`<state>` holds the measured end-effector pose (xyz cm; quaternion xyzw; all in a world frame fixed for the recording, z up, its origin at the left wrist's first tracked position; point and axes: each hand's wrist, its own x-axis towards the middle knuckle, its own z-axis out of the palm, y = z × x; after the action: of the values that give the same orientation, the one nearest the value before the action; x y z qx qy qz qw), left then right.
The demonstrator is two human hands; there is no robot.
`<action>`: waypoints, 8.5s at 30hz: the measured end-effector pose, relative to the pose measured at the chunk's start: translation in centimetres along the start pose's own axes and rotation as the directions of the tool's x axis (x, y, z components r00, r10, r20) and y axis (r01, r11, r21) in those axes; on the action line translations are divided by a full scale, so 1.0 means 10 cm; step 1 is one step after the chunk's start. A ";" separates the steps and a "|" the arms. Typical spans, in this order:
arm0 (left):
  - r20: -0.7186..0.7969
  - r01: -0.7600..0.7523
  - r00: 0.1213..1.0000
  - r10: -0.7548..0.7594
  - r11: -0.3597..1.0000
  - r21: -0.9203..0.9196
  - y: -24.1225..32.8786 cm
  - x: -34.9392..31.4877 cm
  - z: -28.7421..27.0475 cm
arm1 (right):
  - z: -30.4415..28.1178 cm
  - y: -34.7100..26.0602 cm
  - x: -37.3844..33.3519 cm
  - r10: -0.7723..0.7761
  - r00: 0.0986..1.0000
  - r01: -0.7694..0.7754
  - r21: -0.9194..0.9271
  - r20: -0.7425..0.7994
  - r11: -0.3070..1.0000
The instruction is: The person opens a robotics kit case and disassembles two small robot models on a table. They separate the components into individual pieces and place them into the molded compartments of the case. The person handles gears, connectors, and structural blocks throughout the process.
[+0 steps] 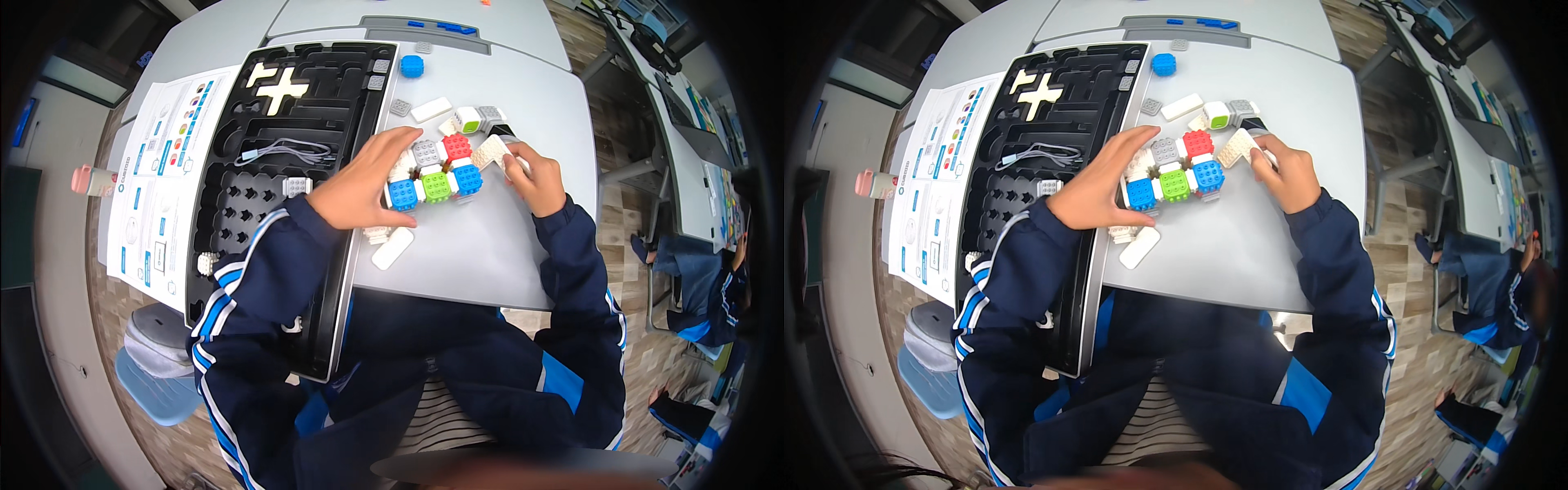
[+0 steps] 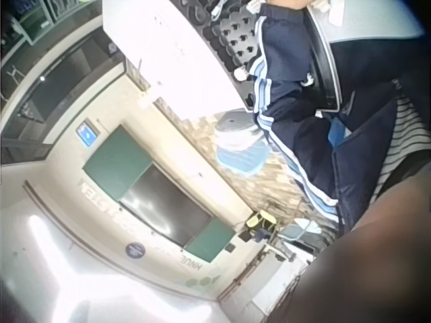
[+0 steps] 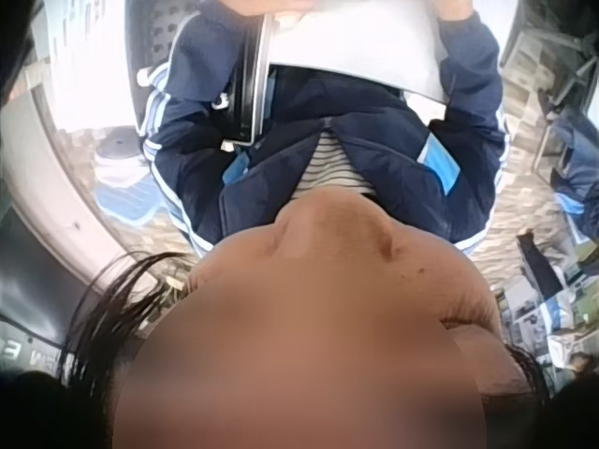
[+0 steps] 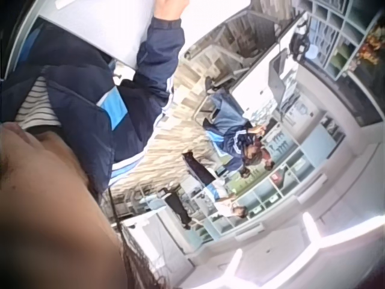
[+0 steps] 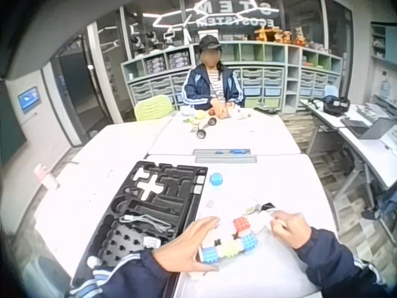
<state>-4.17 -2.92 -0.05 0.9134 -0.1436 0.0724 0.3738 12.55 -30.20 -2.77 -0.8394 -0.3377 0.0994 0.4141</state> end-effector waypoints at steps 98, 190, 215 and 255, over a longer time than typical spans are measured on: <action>-0.056 0.163 0.979 -0.198 0.912 -0.376 0.38 0.01 0.23 | 0.11 -0.62 -0.28 -0.122 0.964 -0.036 0.570 0.238 0.821; 0.246 0.278 0.892 -0.380 0.029 -0.960 0.23 -0.16 0.48 | 0.57 -0.30 -0.34 -0.275 0.904 0.149 0.360 0.329 0.921; 0.302 0.456 0.868 -0.393 0.396 -0.797 0.27 -0.16 0.59 | 0.49 -0.61 -0.24 -0.162 0.955 0.063 0.363 0.250 0.930; 0.056 0.133 0.762 -0.645 0.071 -0.989 0.21 -0.03 0.45 | 0.15 -0.45 -0.17 -0.204 0.934 0.305 -0.354 0.294 0.884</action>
<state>-5.06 -7.49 -1.92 0.4337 0.1836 0.0457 0.8810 8.44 -28.38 -0.47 -0.8341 -0.5078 0.0779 0.2007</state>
